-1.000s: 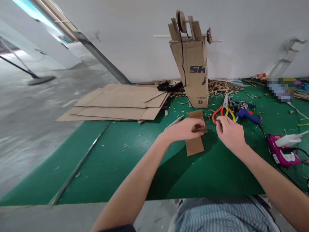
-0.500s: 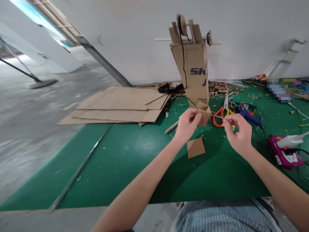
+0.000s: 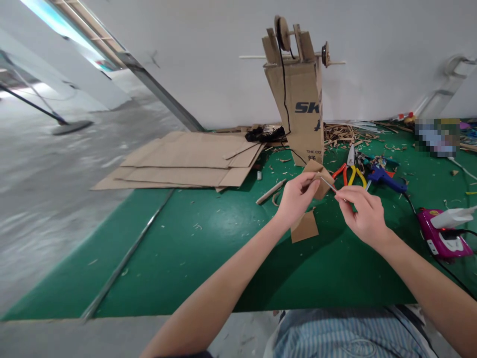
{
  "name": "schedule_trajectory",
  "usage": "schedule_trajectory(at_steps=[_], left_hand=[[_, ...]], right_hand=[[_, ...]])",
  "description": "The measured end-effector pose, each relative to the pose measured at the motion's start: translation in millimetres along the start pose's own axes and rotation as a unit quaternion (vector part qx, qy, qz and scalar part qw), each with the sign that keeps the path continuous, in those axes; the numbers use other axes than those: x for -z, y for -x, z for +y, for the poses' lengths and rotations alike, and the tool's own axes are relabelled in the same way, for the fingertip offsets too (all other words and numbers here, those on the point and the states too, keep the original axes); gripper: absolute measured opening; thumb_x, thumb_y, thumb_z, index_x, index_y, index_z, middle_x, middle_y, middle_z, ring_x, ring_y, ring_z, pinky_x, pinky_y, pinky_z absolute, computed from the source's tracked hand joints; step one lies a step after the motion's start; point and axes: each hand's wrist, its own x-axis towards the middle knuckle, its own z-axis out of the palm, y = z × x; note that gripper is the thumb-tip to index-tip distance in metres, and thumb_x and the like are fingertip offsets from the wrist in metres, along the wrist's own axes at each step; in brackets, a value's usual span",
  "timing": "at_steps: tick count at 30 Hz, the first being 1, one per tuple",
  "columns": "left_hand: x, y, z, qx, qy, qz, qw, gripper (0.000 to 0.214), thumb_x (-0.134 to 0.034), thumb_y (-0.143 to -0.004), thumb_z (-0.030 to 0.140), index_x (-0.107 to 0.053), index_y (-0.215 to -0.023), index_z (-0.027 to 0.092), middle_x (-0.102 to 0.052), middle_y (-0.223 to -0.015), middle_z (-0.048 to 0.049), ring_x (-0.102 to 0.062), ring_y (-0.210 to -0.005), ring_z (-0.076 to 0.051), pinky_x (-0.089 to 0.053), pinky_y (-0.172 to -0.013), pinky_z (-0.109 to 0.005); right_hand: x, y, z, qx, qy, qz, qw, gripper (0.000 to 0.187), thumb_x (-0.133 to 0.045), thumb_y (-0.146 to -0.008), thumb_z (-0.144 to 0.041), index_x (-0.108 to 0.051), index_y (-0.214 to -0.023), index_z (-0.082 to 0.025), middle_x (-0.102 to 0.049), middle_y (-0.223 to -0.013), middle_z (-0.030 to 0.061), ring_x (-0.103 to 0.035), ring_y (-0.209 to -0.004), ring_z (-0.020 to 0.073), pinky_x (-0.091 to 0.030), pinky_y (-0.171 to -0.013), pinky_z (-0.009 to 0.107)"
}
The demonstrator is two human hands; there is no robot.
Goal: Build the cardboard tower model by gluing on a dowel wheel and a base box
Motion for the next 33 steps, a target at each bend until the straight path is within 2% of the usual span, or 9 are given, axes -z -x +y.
schedule_trajectory(at_steps=[5, 12, 16, 19, 25, 33], left_hand=[[0.5, 0, 3, -0.012, -0.018, 0.029, 0.999, 0.013, -0.058, -0.089, 0.029, -0.066, -0.087, 0.019, -0.069, -0.076, -0.0014, -0.061, -0.066, -0.014, -0.047, -0.059, -0.026], [1.3, 0, 1, 0.005, 0.006, 0.024, 1.000, 0.012, -0.057, -0.090, 0.027, -0.065, -0.091, 0.018, -0.071, -0.083, -0.0034, -0.065, -0.073, -0.015, -0.051, -0.066, -0.027], [2.1, -1, 0, 0.002, -0.007, 0.060, 0.998, 0.014, -0.057, -0.090, 0.027, -0.066, -0.096, 0.017, -0.073, -0.087, -0.0041, -0.065, -0.076, -0.015, -0.051, -0.068, -0.027], [2.4, 0, -1, -0.011, -0.048, 0.083, 0.995, 0.015, -0.057, -0.091, 0.028, -0.065, -0.096, 0.017, -0.070, -0.079, -0.0027, -0.060, -0.068, -0.014, -0.046, -0.062, -0.026], [-0.4, 4, -3, -0.032, -0.092, 0.062, 0.993, 0.015, -0.054, -0.093, 0.028, -0.063, -0.096, 0.018, -0.068, -0.076, -0.0027, -0.057, -0.064, -0.013, -0.043, -0.060, -0.026], [-1.6, 4, -4, -0.022, -0.080, 0.055, 0.995, 0.018, -0.054, -0.093, 0.029, -0.065, -0.098, 0.016, -0.069, -0.080, -0.0041, -0.058, -0.067, -0.014, -0.044, -0.063, -0.027]], right_hand=[[-1, 2, 0, 0.001, 0.005, -0.024, 1.000, 0.013, -0.054, -0.097, -0.015, -0.066, -0.098, -0.021, -0.078, -0.093, 0.0053, -0.075, -0.082, 0.0141, -0.060, -0.070, 0.026], [-1, 1, 1, 0.008, 0.028, -0.025, 0.999, 0.013, -0.054, -0.097, -0.013, -0.065, -0.097, -0.019, -0.078, -0.092, 0.0063, -0.075, -0.083, 0.0142, -0.057, -0.069, 0.024], [-2, -1, 1, 0.000, 0.065, -0.053, 0.996, 0.014, -0.052, -0.098, -0.014, -0.065, -0.094, -0.018, -0.077, -0.089, 0.0057, -0.071, -0.073, 0.0124, -0.051, -0.059, 0.021], [-5, 1, 2, -0.021, 0.114, -0.095, 0.989, 0.019, -0.047, -0.099, -0.015, -0.065, -0.098, -0.017, -0.075, -0.089, 0.0056, -0.068, -0.067, 0.0121, -0.043, -0.051, 0.022], [-11, 5, 6, -0.047, 0.181, -0.158, 0.970, 0.027, -0.043, -0.094, -0.014, -0.065, -0.109, -0.016, -0.071, -0.085, 0.0058, -0.061, -0.061, 0.0142, -0.030, -0.046, 0.027], [-11, 6, 5, -0.034, 0.180, -0.150, 0.972, 0.028, -0.039, -0.095, -0.015, -0.066, -0.105, -0.014, -0.066, -0.081, 0.0056, -0.053, -0.056, 0.0128, -0.028, -0.044, 0.026]])
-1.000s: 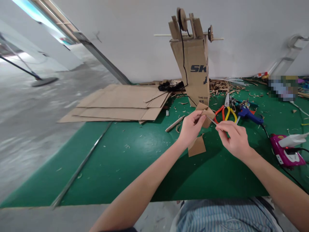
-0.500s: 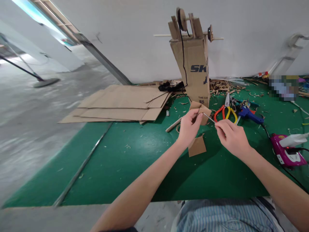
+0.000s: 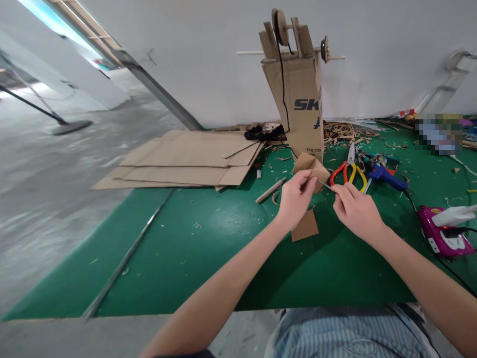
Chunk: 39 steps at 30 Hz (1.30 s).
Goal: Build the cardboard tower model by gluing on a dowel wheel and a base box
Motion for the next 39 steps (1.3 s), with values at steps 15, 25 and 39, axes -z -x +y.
schedule_trajectory(at_steps=[15, 25, 39], left_hand=[[-1.8, 5, 1, -0.023, -0.062, 0.010, 0.998, 0.016, -0.054, -0.094, 0.029, -0.064, -0.095, 0.016, -0.063, -0.069, 0.0002, -0.053, -0.060, -0.013, -0.042, -0.059, -0.025], [-3.9, 8, -2, -0.095, -0.135, 0.029, 0.986, 0.015, -0.053, -0.094, 0.021, -0.066, -0.102, 0.017, -0.073, -0.081, -0.0031, -0.065, -0.066, -0.014, -0.049, -0.063, -0.025], [-5.4, 14, 7, -0.090, -0.105, 0.027, 0.990, 0.021, -0.054, -0.095, 0.023, -0.066, -0.112, 0.019, -0.076, -0.102, -0.0066, -0.073, -0.089, -0.019, -0.058, -0.081, -0.031]], right_hand=[[-3, 2, -2, -0.016, 0.010, -0.022, 1.000, 0.027, -0.038, -0.097, -0.017, -0.064, -0.104, -0.015, -0.064, -0.082, 0.0068, -0.051, -0.056, 0.0136, -0.025, -0.045, 0.026], [-6, 4, -2, -0.064, -0.034, -0.075, 0.995, 0.026, -0.036, -0.099, -0.019, -0.060, -0.107, -0.017, -0.068, -0.094, 0.0097, -0.058, -0.063, 0.0161, -0.031, -0.046, 0.026], [-21, 11, -4, -0.087, -0.158, 0.003, 0.984, 0.020, -0.036, -0.099, -0.021, -0.054, -0.106, -0.019, -0.068, -0.091, 0.0117, -0.068, -0.078, 0.0229, -0.051, -0.061, 0.032]])
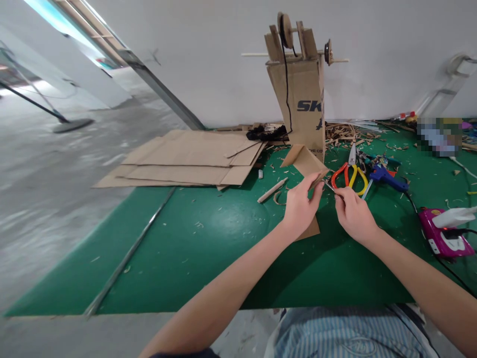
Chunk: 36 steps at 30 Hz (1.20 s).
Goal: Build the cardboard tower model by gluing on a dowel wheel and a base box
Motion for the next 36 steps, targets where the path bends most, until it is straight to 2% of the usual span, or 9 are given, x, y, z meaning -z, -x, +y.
schedule_trajectory(at_steps=[6, 11, 17, 19, 21, 25, 28, 33, 36], left_hand=[[-3.5, 2, 5, 0.063, 0.084, 0.021, 0.994, 0.019, -0.058, -0.094, 0.027, -0.066, -0.109, 0.018, -0.075, -0.103, -0.0067, -0.071, -0.090, -0.018, -0.057, -0.081, -0.031], [-8.2, 3, 1, 0.098, 0.140, 0.019, 0.985, 0.021, -0.059, -0.092, 0.027, -0.065, -0.110, 0.017, -0.074, -0.109, -0.0086, -0.070, -0.098, -0.019, -0.057, -0.088, -0.034], [-8.9, 4, 1, 0.116, 0.173, 0.018, 0.978, 0.021, -0.061, -0.090, 0.025, -0.065, -0.109, 0.017, -0.074, -0.111, -0.0092, -0.070, -0.101, -0.020, -0.057, -0.091, -0.037], [-8.9, 4, 0, 0.118, 0.176, 0.015, 0.977, 0.022, -0.063, -0.089, 0.025, -0.065, -0.109, 0.016, -0.074, -0.112, -0.0097, -0.070, -0.101, -0.020, -0.056, -0.092, -0.038], [-9.0, 4, 0, 0.119, 0.177, 0.013, 0.977, 0.023, -0.063, -0.088, 0.025, -0.066, -0.109, 0.016, -0.074, -0.112, -0.0098, -0.070, -0.101, -0.021, -0.056, -0.092, -0.038], [-10.0, 3, 0, 0.115, 0.154, 0.030, 0.981, 0.021, -0.063, -0.089, 0.026, -0.067, -0.107, 0.018, -0.075, -0.106, -0.0078, -0.070, -0.096, -0.020, -0.057, -0.086, -0.036], [-11.7, 3, -2, 0.115, 0.135, 0.028, 0.984, 0.019, -0.060, -0.090, 0.026, -0.068, -0.105, 0.017, -0.075, -0.095, -0.0061, -0.069, -0.084, -0.018, -0.055, -0.077, -0.032], [-12.2, 4, -4, 0.106, 0.108, 0.014, 0.988, 0.017, -0.056, -0.092, 0.026, -0.067, -0.102, 0.016, -0.073, -0.089, -0.0054, -0.065, -0.076, -0.016, -0.052, -0.071, -0.029], [-10.3, 4, -3, 0.089, 0.086, 0.011, 0.992, 0.015, -0.054, -0.094, 0.025, -0.066, -0.099, 0.018, -0.072, -0.085, -0.0038, -0.066, -0.075, -0.016, -0.052, -0.069, -0.029]], right_hand=[[-2, -1, -3, -0.051, -0.119, 0.027, 0.991, 0.011, -0.042, -0.098, -0.025, -0.050, -0.105, -0.022, -0.067, -0.087, 0.0078, -0.066, -0.070, 0.0201, -0.052, -0.061, 0.033], [-5, -2, -5, -0.125, -0.247, 0.017, 0.961, 0.007, -0.047, -0.095, -0.026, -0.047, -0.101, -0.023, -0.061, -0.080, 0.0018, -0.062, -0.067, 0.0167, -0.051, -0.061, 0.031], [-9, -4, -10, -0.267, -0.458, -0.028, 0.847, 0.011, -0.048, -0.095, -0.035, -0.040, -0.095, -0.027, -0.039, -0.066, -0.0101, -0.032, -0.043, 0.0073, -0.030, -0.040, 0.021], [-8, -4, -11, -0.285, -0.484, -0.036, 0.827, 0.012, -0.048, -0.095, -0.035, -0.039, -0.094, -0.027, -0.037, -0.066, -0.0110, -0.028, -0.042, 0.0066, -0.027, -0.038, 0.020], [-7, -5, -10, -0.271, -0.463, -0.034, 0.844, 0.011, -0.048, -0.095, -0.034, -0.040, -0.094, -0.027, -0.039, -0.066, -0.0103, -0.029, -0.043, 0.0068, -0.029, -0.039, 0.021], [-3, -5, -8, -0.175, -0.310, -0.005, 0.934, 0.005, -0.047, -0.096, -0.029, -0.045, -0.097, -0.024, -0.050, -0.070, -0.0048, -0.046, -0.050, 0.0104, -0.040, -0.048, 0.025], [1, -4, -6, -0.091, -0.175, 0.001, 0.980, 0.006, -0.044, -0.095, -0.024, -0.048, -0.099, -0.022, -0.059, -0.075, 0.0013, -0.058, -0.059, 0.0157, -0.045, -0.055, 0.028], [4, -2, -1, -0.008, -0.006, -0.026, 1.000, 0.015, -0.039, -0.095, -0.020, -0.053, -0.103, -0.020, -0.066, -0.090, 0.0111, -0.068, -0.074, 0.0231, -0.048, -0.061, 0.032], [6, -3, -2, -0.026, -0.045, -0.033, 0.998, 0.011, -0.041, -0.095, -0.021, -0.051, -0.100, -0.021, -0.063, -0.084, 0.0074, -0.065, -0.070, 0.0204, -0.046, -0.060, 0.030]])
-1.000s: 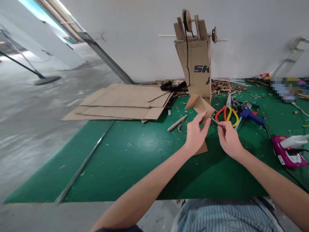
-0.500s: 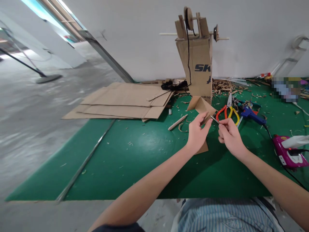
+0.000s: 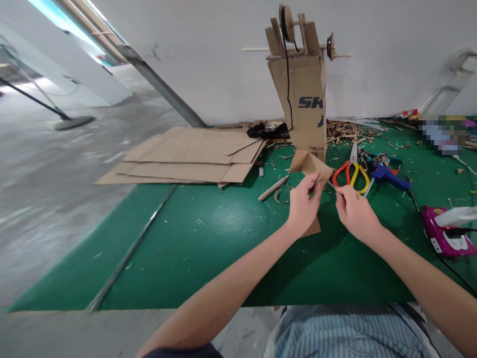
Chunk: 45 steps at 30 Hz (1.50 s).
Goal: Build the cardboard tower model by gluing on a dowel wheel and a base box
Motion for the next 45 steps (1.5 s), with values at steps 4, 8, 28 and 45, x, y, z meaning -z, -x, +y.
schedule_trajectory(at_steps=[4, 8, 28, 45], left_hand=[[1.1, 0, 1, -0.017, -0.015, 0.006, 1.000, 0.016, -0.053, -0.093, 0.022, -0.066, -0.102, 0.019, -0.075, -0.093, -0.0048, -0.069, -0.083, -0.018, -0.054, -0.076, -0.030], [0.9, 0, 0, -0.025, -0.025, 0.012, 0.999, 0.017, -0.053, -0.093, 0.021, -0.066, -0.103, 0.018, -0.076, -0.096, -0.0052, -0.069, -0.082, -0.017, -0.055, -0.076, -0.030], [-1.3, 3, -5, -0.057, -0.050, 0.011, 0.997, 0.019, -0.052, -0.093, 0.016, -0.067, -0.106, 0.015, -0.076, -0.092, -0.0055, -0.070, -0.077, -0.016, -0.054, -0.072, -0.026], [-5.7, 4, -13, -0.078, -0.075, 0.021, 0.994, 0.022, -0.053, -0.094, 0.017, -0.067, -0.110, 0.013, -0.077, -0.095, -0.0084, -0.072, -0.077, -0.016, -0.055, -0.070, -0.026]], right_hand=[[1, -5, -8, -0.158, -0.270, -0.001, 0.950, 0.004, -0.047, -0.093, -0.028, -0.045, -0.092, -0.025, -0.047, -0.066, -0.0059, -0.045, -0.050, 0.0113, -0.038, -0.049, 0.025], [1, -11, -14, -0.326, -0.518, -0.036, 0.790, 0.018, -0.056, -0.087, -0.035, -0.040, -0.089, -0.026, -0.027, -0.061, -0.0130, -0.023, -0.043, 0.0065, -0.023, -0.041, 0.020], [2, -10, -9, -0.247, -0.386, -0.037, 0.888, 0.011, -0.048, -0.092, -0.032, -0.039, -0.089, -0.026, -0.034, -0.060, -0.0108, -0.031, -0.043, 0.0084, -0.027, -0.044, 0.023], [12, -9, 0, -0.069, -0.104, -0.067, 0.990, 0.002, -0.042, -0.091, -0.022, -0.044, -0.091, -0.023, -0.051, -0.072, 0.0010, -0.050, -0.061, 0.0161, -0.033, -0.058, 0.030]])
